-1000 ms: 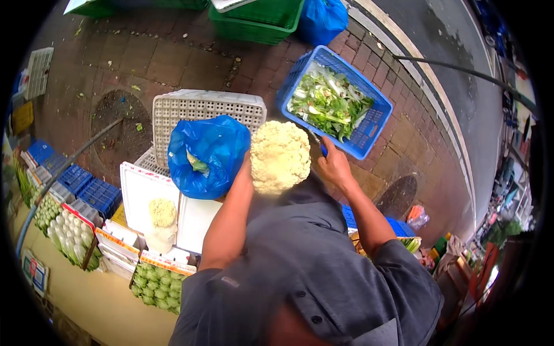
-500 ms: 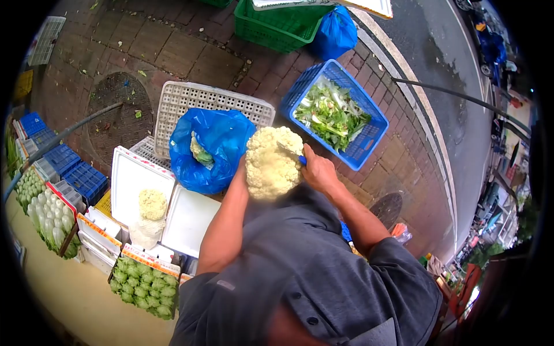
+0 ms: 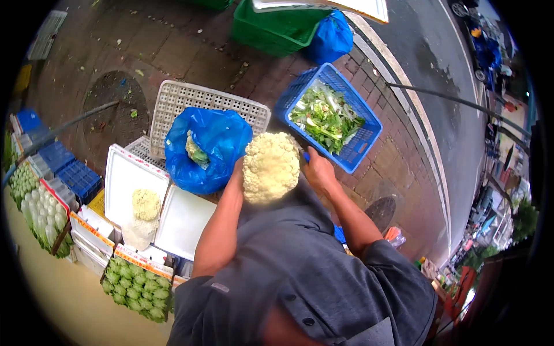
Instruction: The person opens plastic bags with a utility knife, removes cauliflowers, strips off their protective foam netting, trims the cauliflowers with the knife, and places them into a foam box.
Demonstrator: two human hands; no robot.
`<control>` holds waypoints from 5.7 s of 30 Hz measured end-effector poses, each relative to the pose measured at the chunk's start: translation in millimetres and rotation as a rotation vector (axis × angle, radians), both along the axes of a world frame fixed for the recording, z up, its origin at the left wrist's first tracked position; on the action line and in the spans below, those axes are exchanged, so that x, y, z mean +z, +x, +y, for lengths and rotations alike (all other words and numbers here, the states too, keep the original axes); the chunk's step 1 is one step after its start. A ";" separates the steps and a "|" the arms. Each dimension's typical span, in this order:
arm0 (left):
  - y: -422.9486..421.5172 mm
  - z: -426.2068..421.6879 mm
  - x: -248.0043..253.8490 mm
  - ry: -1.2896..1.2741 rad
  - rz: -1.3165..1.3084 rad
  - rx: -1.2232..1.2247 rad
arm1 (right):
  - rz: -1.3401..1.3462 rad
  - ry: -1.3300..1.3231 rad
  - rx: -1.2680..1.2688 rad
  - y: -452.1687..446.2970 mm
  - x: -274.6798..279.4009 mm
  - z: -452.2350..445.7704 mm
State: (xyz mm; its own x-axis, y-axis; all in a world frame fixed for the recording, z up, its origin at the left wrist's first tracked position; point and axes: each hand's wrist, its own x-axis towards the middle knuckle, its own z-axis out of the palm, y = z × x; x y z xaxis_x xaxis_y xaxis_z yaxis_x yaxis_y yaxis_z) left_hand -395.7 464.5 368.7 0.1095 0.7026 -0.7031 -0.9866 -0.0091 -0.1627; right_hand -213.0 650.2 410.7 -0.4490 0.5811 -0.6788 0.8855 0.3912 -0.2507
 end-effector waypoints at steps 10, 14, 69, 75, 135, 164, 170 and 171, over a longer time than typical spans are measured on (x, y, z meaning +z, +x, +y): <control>-48.3 -104.8 40.8 0.083 0.177 0.468 | 0.369 -0.399 -0.198 -66.5 -3.6 -28.7; -83.0 -185.1 50.1 0.223 0.277 0.843 | 0.279 -0.634 -0.038 -138.4 13.4 -87.8; -120.2 -193.9 -182.4 -0.889 1.223 -0.130 | 0.195 0.235 0.402 -230.5 -213.9 -139.5; -128.5 -181.2 -209.5 -0.948 1.290 -0.339 | 0.063 -0.113 0.326 -268.6 -201.7 -177.5; -60.9 -283.4 -141.6 -1.138 1.412 -0.790 | -0.035 -0.412 0.376 -171.6 -156.8 -212.6; -26.3 -257.5 -154.0 -0.943 0.690 0.376 | 0.025 -0.576 -0.195 -213.0 -212.9 -240.1; -36.2 -246.4 -127.8 -0.878 0.648 0.491 | -0.033 -0.784 -0.258 -229.8 -196.8 -216.7; -48.7 -239.1 -112.3 -0.814 0.605 0.620 | -0.071 -0.732 -0.061 -241.3 -183.4 -213.1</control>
State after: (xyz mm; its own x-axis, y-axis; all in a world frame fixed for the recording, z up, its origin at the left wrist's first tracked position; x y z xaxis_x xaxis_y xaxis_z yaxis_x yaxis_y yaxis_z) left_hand -444.4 225.4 256.4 -0.5949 -0.1586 -0.7880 -0.6921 -0.3975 0.6025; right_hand -454.3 437.1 227.3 -0.3711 -0.0092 -0.9286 0.9240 0.0958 -0.3702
